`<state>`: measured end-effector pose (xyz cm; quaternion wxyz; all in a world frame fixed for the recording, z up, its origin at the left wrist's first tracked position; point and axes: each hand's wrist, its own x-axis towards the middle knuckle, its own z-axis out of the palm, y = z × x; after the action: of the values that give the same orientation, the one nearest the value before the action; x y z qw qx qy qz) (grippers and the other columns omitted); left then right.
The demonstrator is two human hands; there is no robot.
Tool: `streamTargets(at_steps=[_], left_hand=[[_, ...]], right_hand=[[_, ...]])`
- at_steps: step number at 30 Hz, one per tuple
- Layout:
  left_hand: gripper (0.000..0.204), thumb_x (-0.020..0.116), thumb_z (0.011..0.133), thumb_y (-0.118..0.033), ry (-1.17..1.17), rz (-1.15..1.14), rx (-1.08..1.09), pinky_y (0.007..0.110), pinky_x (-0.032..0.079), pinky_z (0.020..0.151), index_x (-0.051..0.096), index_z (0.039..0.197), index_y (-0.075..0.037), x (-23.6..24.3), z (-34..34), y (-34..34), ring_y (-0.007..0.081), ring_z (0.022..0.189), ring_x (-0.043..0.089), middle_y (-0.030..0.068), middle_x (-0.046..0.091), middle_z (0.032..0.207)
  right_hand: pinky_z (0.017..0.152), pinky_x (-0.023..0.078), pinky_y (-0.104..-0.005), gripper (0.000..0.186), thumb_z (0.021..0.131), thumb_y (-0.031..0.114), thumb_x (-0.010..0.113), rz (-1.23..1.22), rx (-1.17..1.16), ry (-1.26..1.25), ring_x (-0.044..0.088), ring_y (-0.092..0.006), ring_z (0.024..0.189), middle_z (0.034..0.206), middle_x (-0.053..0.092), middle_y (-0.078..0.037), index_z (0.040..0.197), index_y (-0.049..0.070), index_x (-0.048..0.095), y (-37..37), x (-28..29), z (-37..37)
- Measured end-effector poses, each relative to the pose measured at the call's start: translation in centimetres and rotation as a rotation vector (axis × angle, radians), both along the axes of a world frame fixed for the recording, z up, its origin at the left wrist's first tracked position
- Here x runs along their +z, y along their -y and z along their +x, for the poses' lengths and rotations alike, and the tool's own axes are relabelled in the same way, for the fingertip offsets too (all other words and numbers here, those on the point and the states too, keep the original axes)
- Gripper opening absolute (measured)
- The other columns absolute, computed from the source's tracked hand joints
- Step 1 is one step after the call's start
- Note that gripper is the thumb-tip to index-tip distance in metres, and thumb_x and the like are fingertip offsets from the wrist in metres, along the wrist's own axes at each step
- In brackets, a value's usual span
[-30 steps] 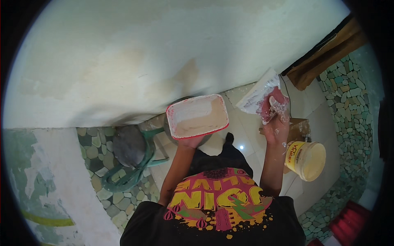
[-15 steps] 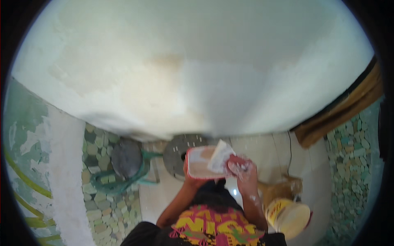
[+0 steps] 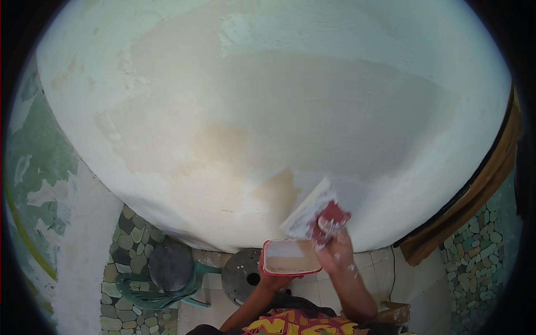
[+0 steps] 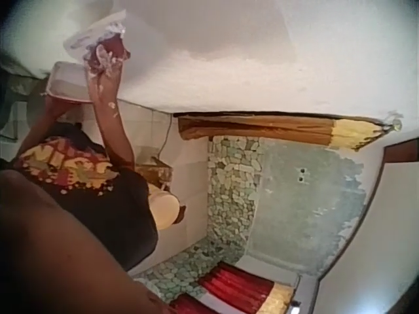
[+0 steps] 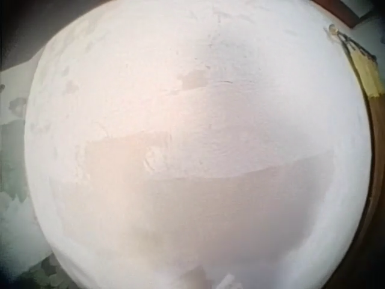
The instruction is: Applying and smoothing plaster or putty on a wall using a putty knife.
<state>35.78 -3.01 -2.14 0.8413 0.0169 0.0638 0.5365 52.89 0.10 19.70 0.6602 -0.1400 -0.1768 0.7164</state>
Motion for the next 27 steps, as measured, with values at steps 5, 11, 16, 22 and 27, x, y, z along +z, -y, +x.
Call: streamTargets(at_steps=[5,11,16,22,27], left_hand=[[0.092,0.048,0.096,-0.077,0.063,0.111,-0.034,0.073,0.054,0.095,0.037,0.164,-0.016,2.4,-1.2,-3.1,0.0537,0.143,0.047,0.0192,0.041,0.165],[0.095,0.050,0.094,-0.078,0.034,0.142,0.008,0.071,0.055,0.092,0.036,0.164,-0.016,2.5,-3.8,-5.1,0.0532,0.140,0.050,0.0202,0.041,0.165],[0.097,0.051,0.093,-0.080,0.081,0.147,0.036,0.072,0.054,0.093,0.036,0.164,-0.017,1.0,-4.6,-6.1,0.0525,0.140,0.050,0.0202,0.041,0.165],[0.096,0.052,0.092,-0.079,0.015,0.093,0.063,0.071,0.054,0.093,0.037,0.164,-0.017,1.8,-4.8,-5.9,0.0522,0.141,0.050,0.0203,0.040,0.165],[0.092,0.051,0.094,-0.076,-0.002,0.113,0.042,0.069,0.055,0.091,0.038,0.163,-0.017,2.1,-4.8,-6.2,0.0530,0.140,0.049,0.0207,0.041,0.165]], right_hand=[[0.097,0.059,-0.0428,0.037,0.092,-0.006,0.070,0.557,-0.528,0.875,0.073,-0.0256,0.113,0.121,0.075,-0.013,0.128,0.003,0.072,-6.6,10.3,-2.1],[0.105,0.054,-0.0487,0.058,0.075,-0.012,0.067,1.308,-1.453,1.735,0.067,-0.0389,0.121,0.128,0.072,-0.014,0.132,0.002,0.071,-11.1,21.3,-6.0],[0.110,0.051,-0.0444,0.049,0.082,-0.003,0.067,1.336,-1.683,1.861,0.066,-0.0303,0.126,0.132,0.071,-0.010,0.130,0.004,0.072,-15.8,25.4,-6.9],[0.109,0.053,-0.0445,0.060,0.077,-0.009,0.069,1.408,-1.830,1.994,0.066,-0.0302,0.128,0.135,0.072,-0.007,0.135,0.007,0.070,-18.6,24.7,-6.9],[0.113,0.050,-0.0438,0.038,0.090,0.008,0.067,1.363,-1.829,1.913,0.066,-0.0250,0.128,0.131,0.072,-0.006,0.128,0.007,0.074,-17.5,26.7,-7.0]])
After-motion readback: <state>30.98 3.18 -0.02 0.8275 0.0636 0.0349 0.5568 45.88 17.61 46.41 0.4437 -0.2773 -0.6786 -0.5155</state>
